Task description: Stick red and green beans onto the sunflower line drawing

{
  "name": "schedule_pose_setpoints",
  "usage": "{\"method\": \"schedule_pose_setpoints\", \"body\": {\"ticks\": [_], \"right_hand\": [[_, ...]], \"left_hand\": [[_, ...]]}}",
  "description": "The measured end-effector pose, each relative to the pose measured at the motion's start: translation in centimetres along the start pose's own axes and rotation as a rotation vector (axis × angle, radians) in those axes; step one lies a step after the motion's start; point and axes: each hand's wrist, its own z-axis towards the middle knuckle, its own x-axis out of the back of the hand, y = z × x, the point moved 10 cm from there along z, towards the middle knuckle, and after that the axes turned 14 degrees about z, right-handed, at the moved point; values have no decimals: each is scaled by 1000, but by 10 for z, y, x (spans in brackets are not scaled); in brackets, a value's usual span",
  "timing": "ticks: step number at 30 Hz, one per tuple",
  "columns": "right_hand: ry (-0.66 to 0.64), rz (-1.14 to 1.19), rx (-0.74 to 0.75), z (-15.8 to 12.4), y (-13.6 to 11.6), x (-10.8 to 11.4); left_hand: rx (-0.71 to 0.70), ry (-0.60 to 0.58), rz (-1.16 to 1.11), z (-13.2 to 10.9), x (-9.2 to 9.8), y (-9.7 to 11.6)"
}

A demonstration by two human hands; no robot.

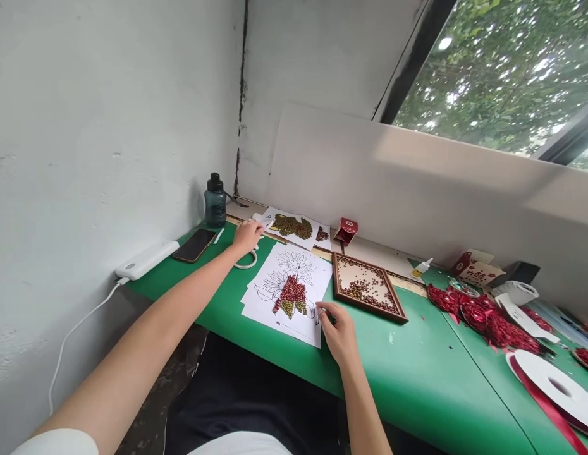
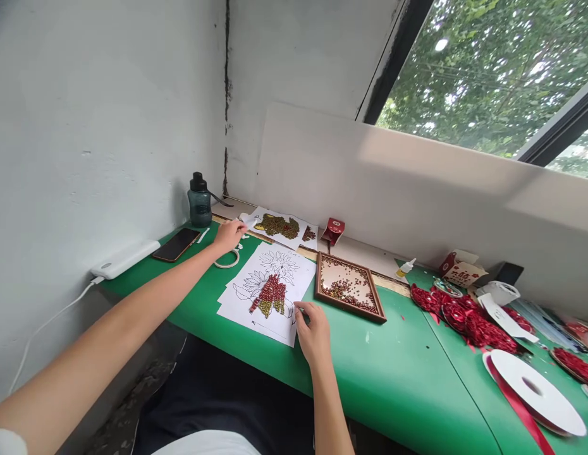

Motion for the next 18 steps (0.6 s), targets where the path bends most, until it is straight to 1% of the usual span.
{"method": "schedule_pose_setpoints", "body": {"ticks": [2,3,5,6,7,8,9,10,12,13,14,16,18], "right_hand": [[1,5,6,0,-1,0],[4,9,9,0,-1,0],[22,27,20,0,-4,2],[39,43,28,0,-5,3],[59,65,37,-1,-8,5],[76,93,50,-1,-10,7],[85,130,66,-2,-13,8],[84,175,85,-2,-16,8],[66,293,121,-3,-21,7],[61,358,133,-4,-22,7],[66,419,137,-4,-23,7],[96,505,114,-4,-19,10],[138,547,74,-5,-14,13]], "left_hand": [[-1,85,-76,-1,28,-1],[-2,114,-107,-7,41,1],[-16,160,-171,-29,65,14],[-56,195,-269,-45,76,26],[-129,203,-335,-64,82,44],[-232,180,-355,-83,84,67],[-358,140,-339,-104,80,94],[-489,96,-296,-125,73,120],[-740,25,-178,-163,51,166],[-843,10,-123,-179,39,183],[-906,15,-82,-189,29,195],[-968,44,-29,-201,14,209],[-1003,64,-13,-206,8,216]]}}
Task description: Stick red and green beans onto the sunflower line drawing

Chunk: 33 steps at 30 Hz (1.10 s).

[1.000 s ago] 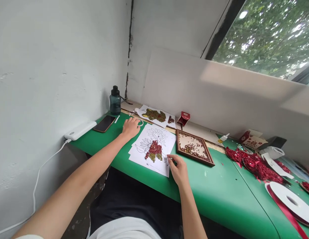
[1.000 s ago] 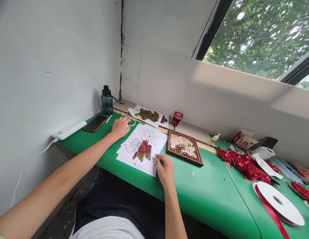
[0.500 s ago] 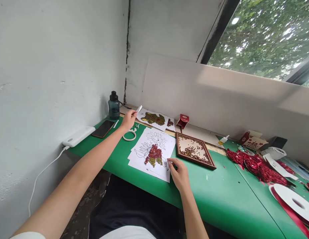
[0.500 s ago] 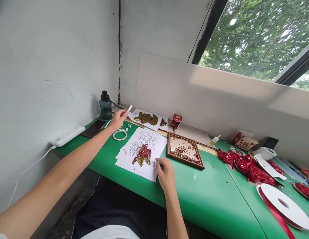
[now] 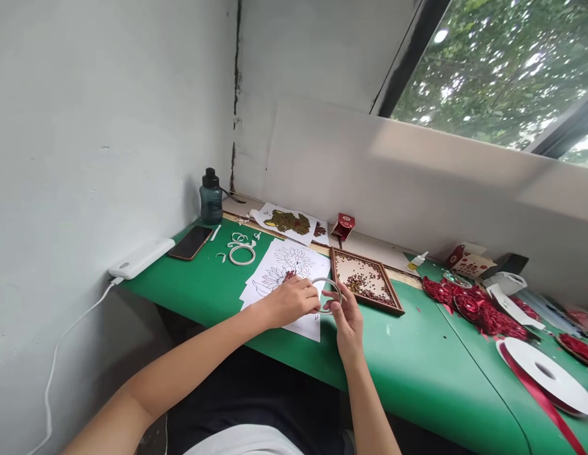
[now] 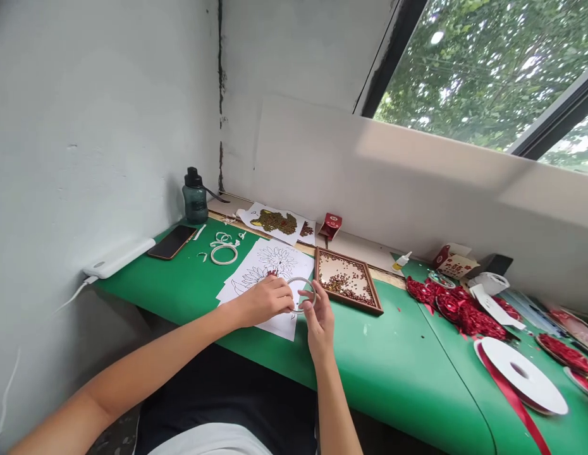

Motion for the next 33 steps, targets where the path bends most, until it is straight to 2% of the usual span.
{"method": "schedule_pose_setpoints", "body": {"ticks": [2,4,7,10,12,14,16,20,24,27,30,33], "right_hand": [[72,32,-14,-1,2,8],[191,66,-7,-3,2,23],[409,111,-12,-9,7,53],[541,194,-67,-13,18,72],[562,247,-108,-12,24,74],[548,264,-120,-11,25,71],[516,243,-115,-9,23,67],[476,182,-116,-8,23,65],[474,178,-119,-8,28,69],[465,152,-113,-7,28,70],[473,172,-122,-8,27,69],[495,223,-141,-9,28,68]], "left_hand": [[-9,2,-24,-2,4,-4],[76,-14,-67,-10,12,-28],[447,-77,-7,-53,24,-110],[803,-167,141,-127,35,-194],[900,-261,200,-167,36,-226],[908,-408,197,-193,27,-237],[922,-464,182,-202,21,-238],[982,-417,194,-190,17,-245],[1076,-305,231,-172,13,-275],[1097,-256,228,-162,3,-295],[1104,-291,207,-162,-15,-303],[1160,-354,186,-175,-29,-305]]}}
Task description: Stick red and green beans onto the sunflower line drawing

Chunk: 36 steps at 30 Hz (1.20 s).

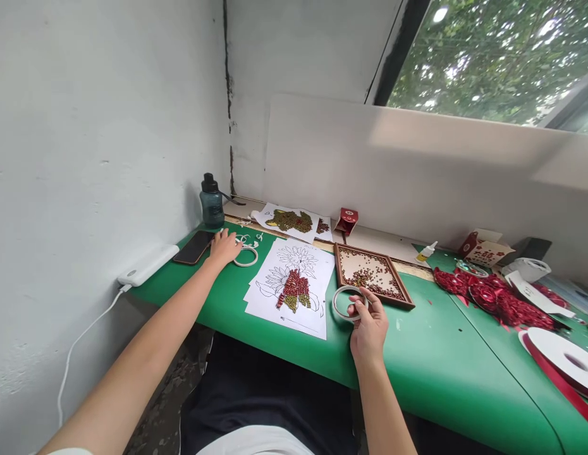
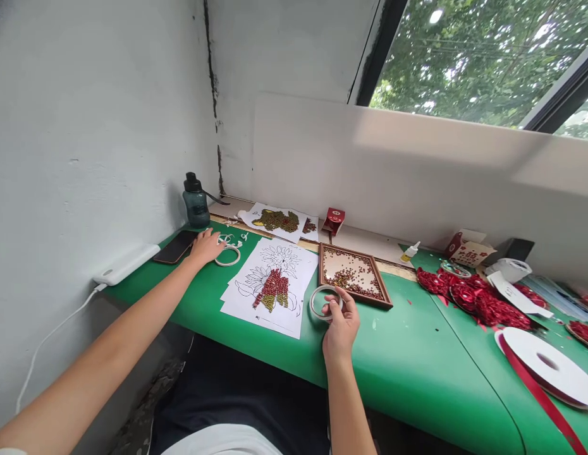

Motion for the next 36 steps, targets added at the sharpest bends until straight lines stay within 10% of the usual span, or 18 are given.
{"method": "schedule_pose_setpoints", "body": {"ticks": [15,22,28,36], "right_hand": [[7,3,-10,-3,-4,-6],[24,14,-33,-5,-3,-6],[45,43,-41,-6,-3,-6],[26,43,-30,-5,-3,-6]], "left_hand": [[-193,-77,-132,-1,-8,17],[-320,-364,-211,33,-40,56],[-408,-262,-261,56,-50,86],[-340,-111,-282,58,-22,61]]}}
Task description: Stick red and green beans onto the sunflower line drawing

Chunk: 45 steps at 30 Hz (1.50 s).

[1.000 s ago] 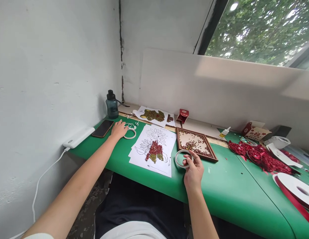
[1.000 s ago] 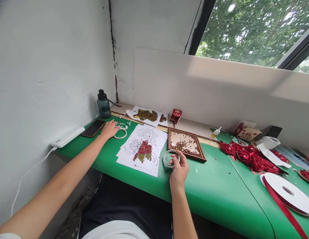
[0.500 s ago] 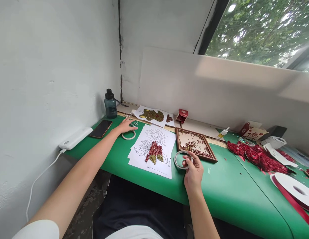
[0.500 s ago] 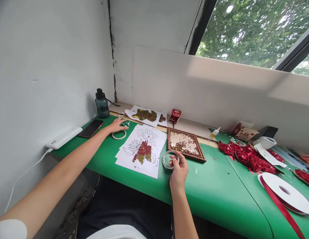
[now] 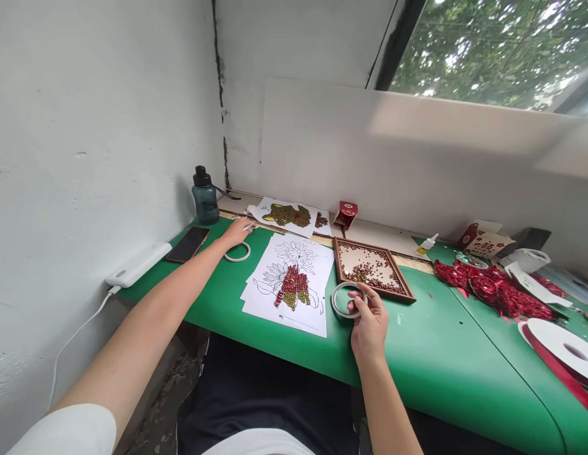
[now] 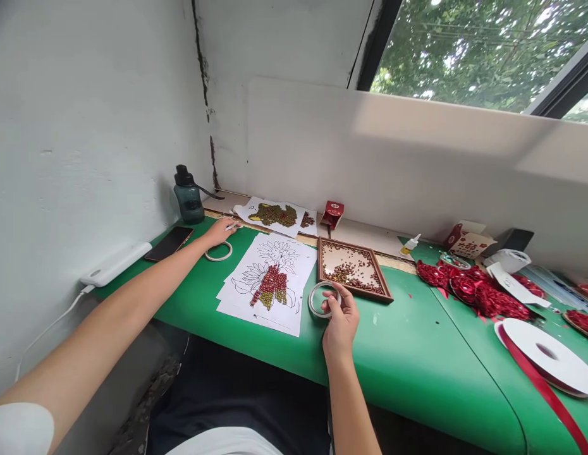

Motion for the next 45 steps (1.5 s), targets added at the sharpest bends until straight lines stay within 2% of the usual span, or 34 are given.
{"method": "schedule_pose_setpoints", "body": {"ticks": [7,10,12,15,16,17,18,20,22,24,26,28,31,34,37,42,45], "right_hand": [[5,83,28,0,-2,3],[7,100,31,-1,-4,2],[-1,95,30,-2,-4,1],[-14,95,39,-2,-5,-1],[-20,98,41,-3,-4,-2],[-30,102,43,-3,-4,-4],[-47,108,41,-3,-4,-6],[-97,117,22,-5,-3,-13],[-160,115,-25,-8,0,-22],[-231,95,-87,-12,3,-31],[-291,68,-144,-17,6,-38],[-337,42,-191,-20,11,-42],[-416,-36,-245,-24,21,-47],[-473,-124,-248,-26,28,-50],[-510,-147,-244,-28,28,-55],[-648,-129,-220,-37,20,-70],[-662,-93,-173,-38,14,-71]], "left_hand": [[108,82,80,-7,37,-1],[126,96,85,-11,55,7],[131,125,66,-20,69,22],[141,423,-152,-60,106,63],[112,476,-228,-77,109,85],[61,475,-308,-94,106,111],[-11,399,-383,-108,95,141],[-137,137,-497,-138,59,201],[-217,-76,-571,-168,23,250],[-289,-173,-635,-190,1,282],[-370,-199,-684,-203,-10,300],[-396,-149,-672,-206,-12,303],[-431,-33,-647,-205,-5,298],[-439,18,-684,-207,-2,291],[-323,21,-792,-206,-10,275],[-182,24,-1120,-201,-24,252],[-106,61,-1242,-195,-28,239]]}}
